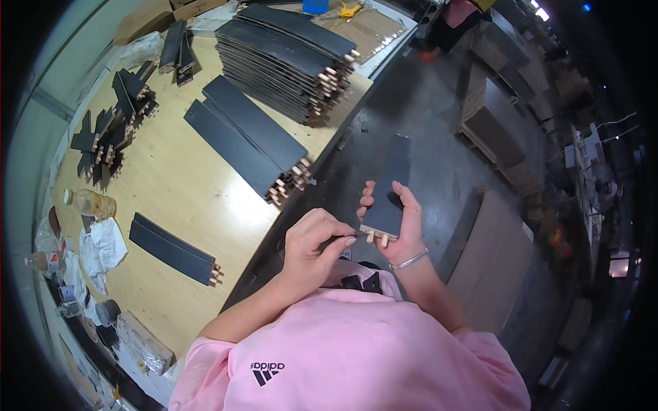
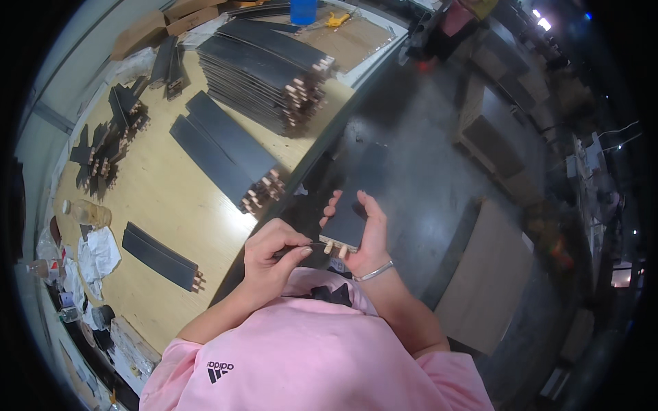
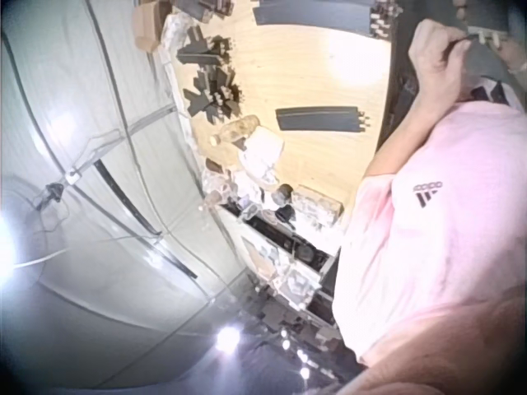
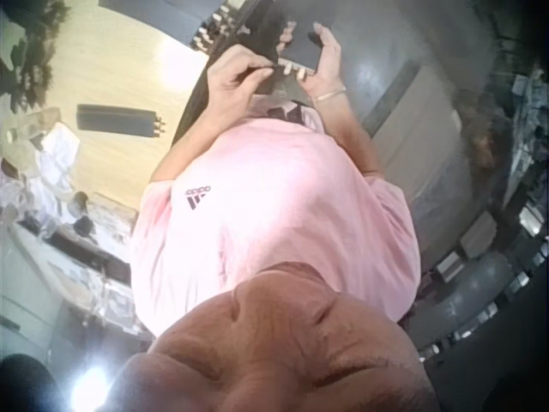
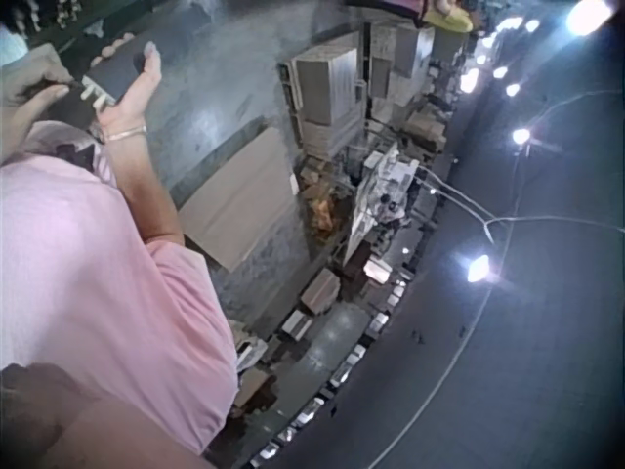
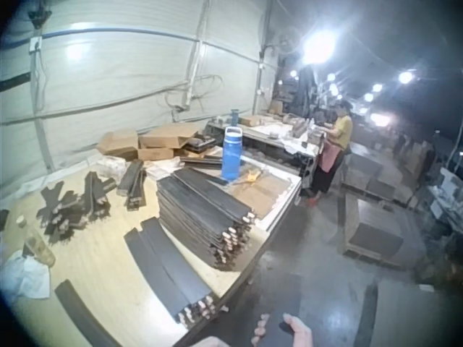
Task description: The worker is applying glue and thin wooden strips to the edges of dark wooden furniture panels.
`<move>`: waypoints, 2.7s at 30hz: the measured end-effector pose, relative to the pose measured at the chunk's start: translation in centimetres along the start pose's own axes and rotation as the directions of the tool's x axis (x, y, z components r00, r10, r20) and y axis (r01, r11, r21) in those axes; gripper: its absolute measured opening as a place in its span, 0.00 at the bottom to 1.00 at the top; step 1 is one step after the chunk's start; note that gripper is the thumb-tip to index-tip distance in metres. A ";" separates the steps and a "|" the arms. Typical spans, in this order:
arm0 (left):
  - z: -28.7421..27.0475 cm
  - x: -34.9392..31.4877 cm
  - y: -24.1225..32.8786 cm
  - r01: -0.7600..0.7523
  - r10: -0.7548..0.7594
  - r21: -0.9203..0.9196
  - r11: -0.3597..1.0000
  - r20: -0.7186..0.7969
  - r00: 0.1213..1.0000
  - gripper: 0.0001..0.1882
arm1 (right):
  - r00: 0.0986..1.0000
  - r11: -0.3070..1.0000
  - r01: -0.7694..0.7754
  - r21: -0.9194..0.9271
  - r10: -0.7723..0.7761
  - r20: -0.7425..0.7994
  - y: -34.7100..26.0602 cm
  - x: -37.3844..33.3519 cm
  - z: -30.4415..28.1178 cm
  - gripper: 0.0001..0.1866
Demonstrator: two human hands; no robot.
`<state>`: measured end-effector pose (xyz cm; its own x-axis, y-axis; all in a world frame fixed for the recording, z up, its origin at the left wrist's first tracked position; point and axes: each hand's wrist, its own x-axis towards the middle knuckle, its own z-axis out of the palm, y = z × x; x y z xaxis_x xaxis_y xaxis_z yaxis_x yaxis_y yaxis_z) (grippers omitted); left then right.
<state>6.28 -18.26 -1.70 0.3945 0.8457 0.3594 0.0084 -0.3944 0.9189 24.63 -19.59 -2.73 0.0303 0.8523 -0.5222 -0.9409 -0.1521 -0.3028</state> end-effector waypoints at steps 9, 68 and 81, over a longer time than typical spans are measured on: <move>6.0 0.0 -0.3 0.019 0.007 0.252 0.968 -0.101 0.995 0.06 | 0.991 0.991 -0.125 0.052 0.127 -0.043 -3.8 0.6 -3.8 0.19; 15.7 -0.7 -1.8 -0.111 0.331 0.610 0.785 -0.261 0.907 0.13 | 0.978 0.958 -0.181 0.222 0.199 -0.063 -4.8 2.7 -8.7 0.22; 15.5 -0.8 -1.7 0.021 0.078 0.402 0.915 -0.227 0.971 0.09 | 0.964 0.967 -0.219 0.130 0.235 -0.126 -4.9 3.7 -9.2 0.22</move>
<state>20.20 -23.79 -6.09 0.1749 0.8719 0.4575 0.3852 -0.4882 0.7831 32.48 -20.36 -10.52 -0.1497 0.7228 -0.6747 -0.9603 -0.2688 -0.0749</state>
